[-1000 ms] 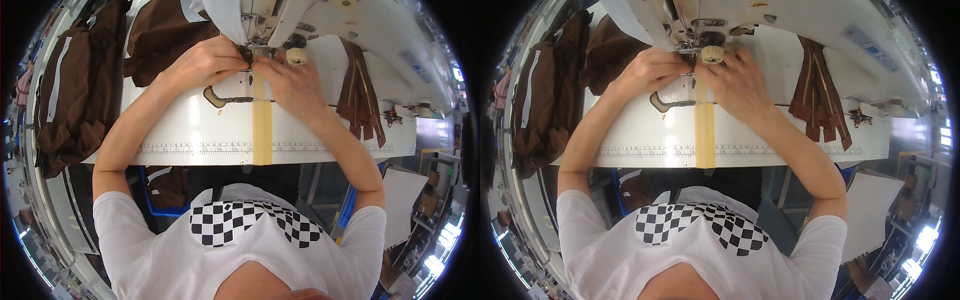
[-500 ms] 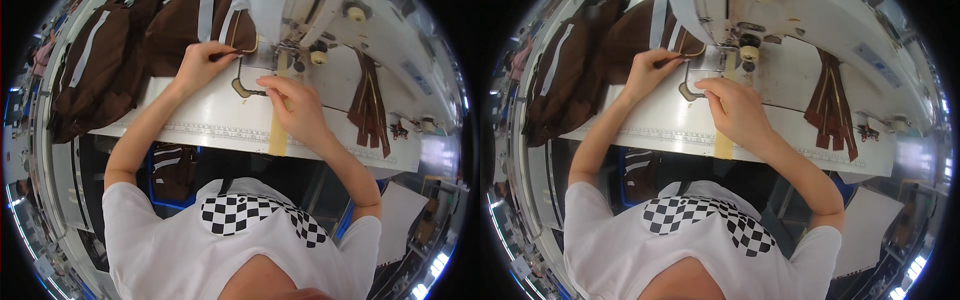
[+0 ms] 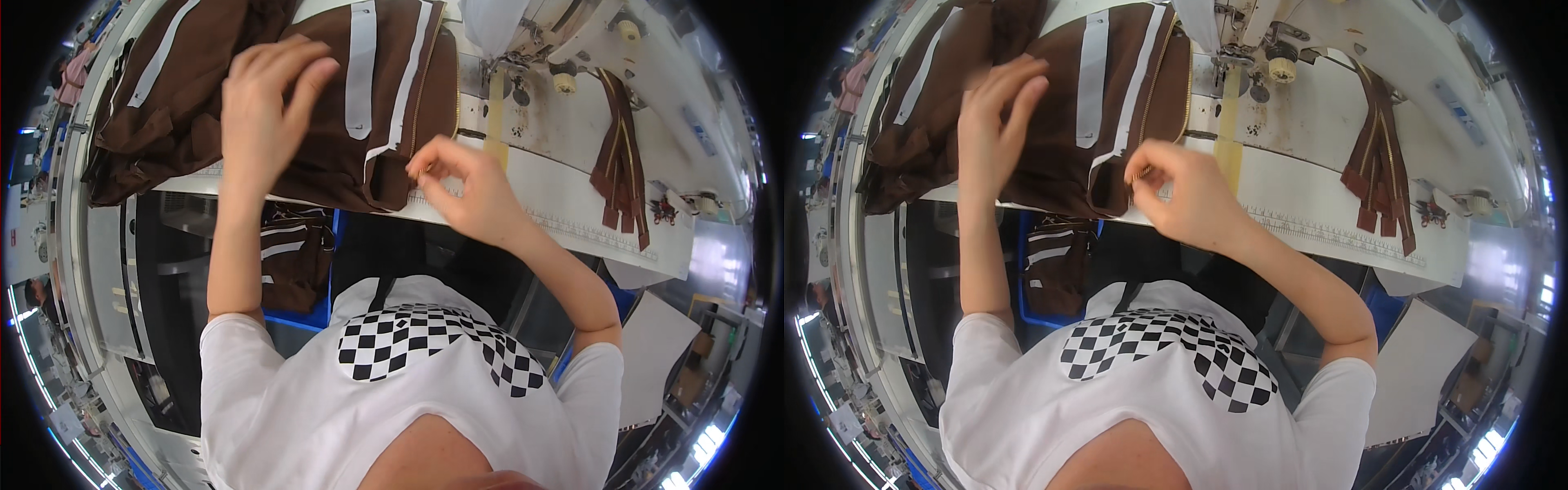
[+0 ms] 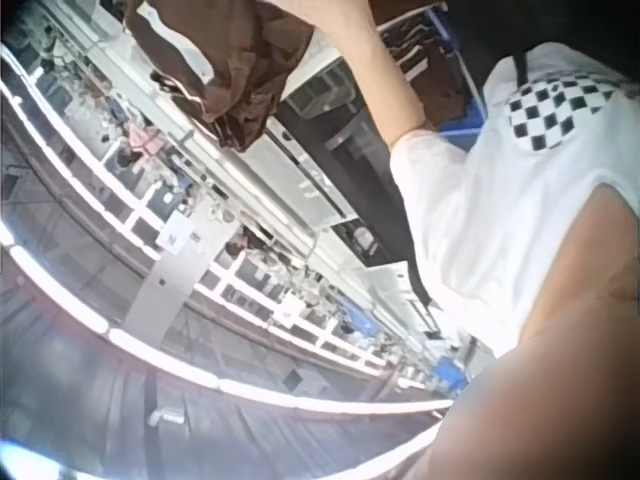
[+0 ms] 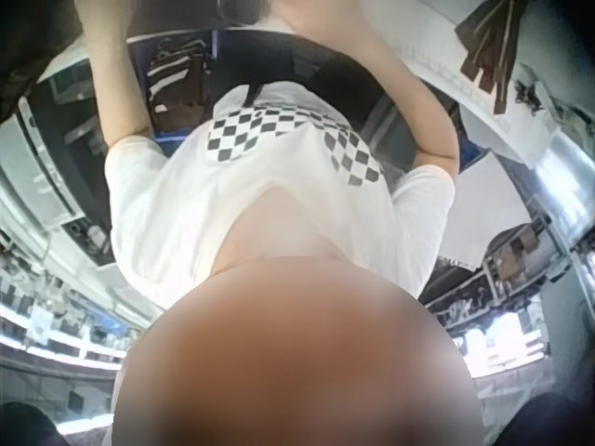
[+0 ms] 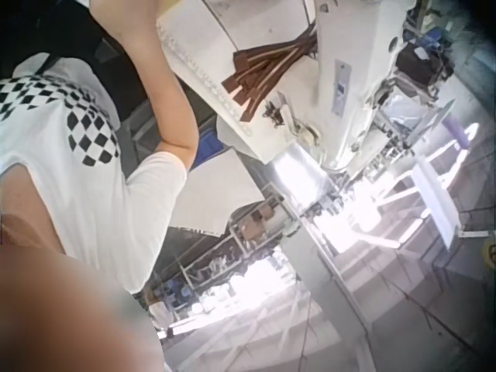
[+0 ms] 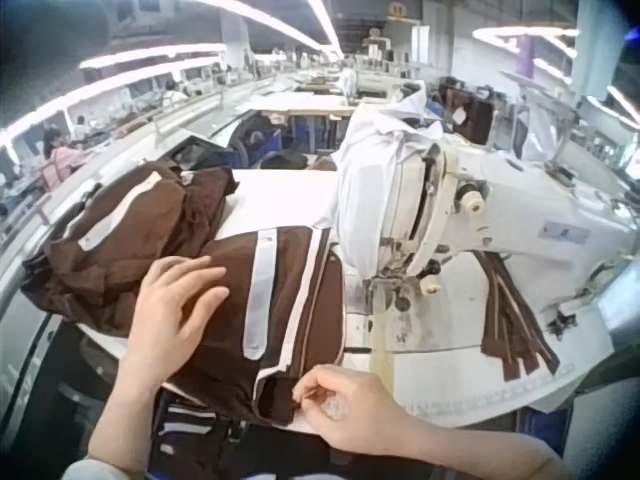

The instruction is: Sewing a zipper onto a piece of brown fabric using an industrial sewing machine.

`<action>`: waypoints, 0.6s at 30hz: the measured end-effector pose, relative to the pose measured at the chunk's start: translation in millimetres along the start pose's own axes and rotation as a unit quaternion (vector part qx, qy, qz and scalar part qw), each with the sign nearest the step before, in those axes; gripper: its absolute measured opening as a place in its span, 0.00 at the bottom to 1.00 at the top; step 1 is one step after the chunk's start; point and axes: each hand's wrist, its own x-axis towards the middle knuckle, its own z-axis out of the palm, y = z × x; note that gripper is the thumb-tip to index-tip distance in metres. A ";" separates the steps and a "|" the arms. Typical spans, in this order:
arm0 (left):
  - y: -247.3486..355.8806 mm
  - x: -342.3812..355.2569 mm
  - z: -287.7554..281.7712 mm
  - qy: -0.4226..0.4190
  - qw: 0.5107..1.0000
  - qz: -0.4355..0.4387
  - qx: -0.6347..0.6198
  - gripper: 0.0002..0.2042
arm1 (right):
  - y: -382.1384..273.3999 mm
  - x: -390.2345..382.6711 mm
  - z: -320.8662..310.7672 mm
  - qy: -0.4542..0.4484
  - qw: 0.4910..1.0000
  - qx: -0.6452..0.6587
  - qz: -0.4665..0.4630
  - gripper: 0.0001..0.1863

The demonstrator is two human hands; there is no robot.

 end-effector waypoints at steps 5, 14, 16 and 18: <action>-6.3 -50.1 23.5 -0.109 0.967 -0.223 0.064 0.23 | 2.8 -30.4 17.4 -0.135 0.987 -0.069 -0.058 0.10; 3.7 -340.5 -47.4 0.191 0.885 -0.389 0.172 0.16 | 5.1 -48.2 0.6 -0.094 0.956 -0.192 -0.203 0.15; 5.7 -396.9 -61.1 0.115 0.874 -0.421 0.214 0.18 | 4.1 -47.0 -24.6 0.002 0.957 -0.226 -0.182 0.13; 3.6 -452.5 -58.8 0.073 0.832 -0.502 0.226 0.20 | 8.3 -43.2 -60.0 0.163 0.939 -0.272 -0.128 0.10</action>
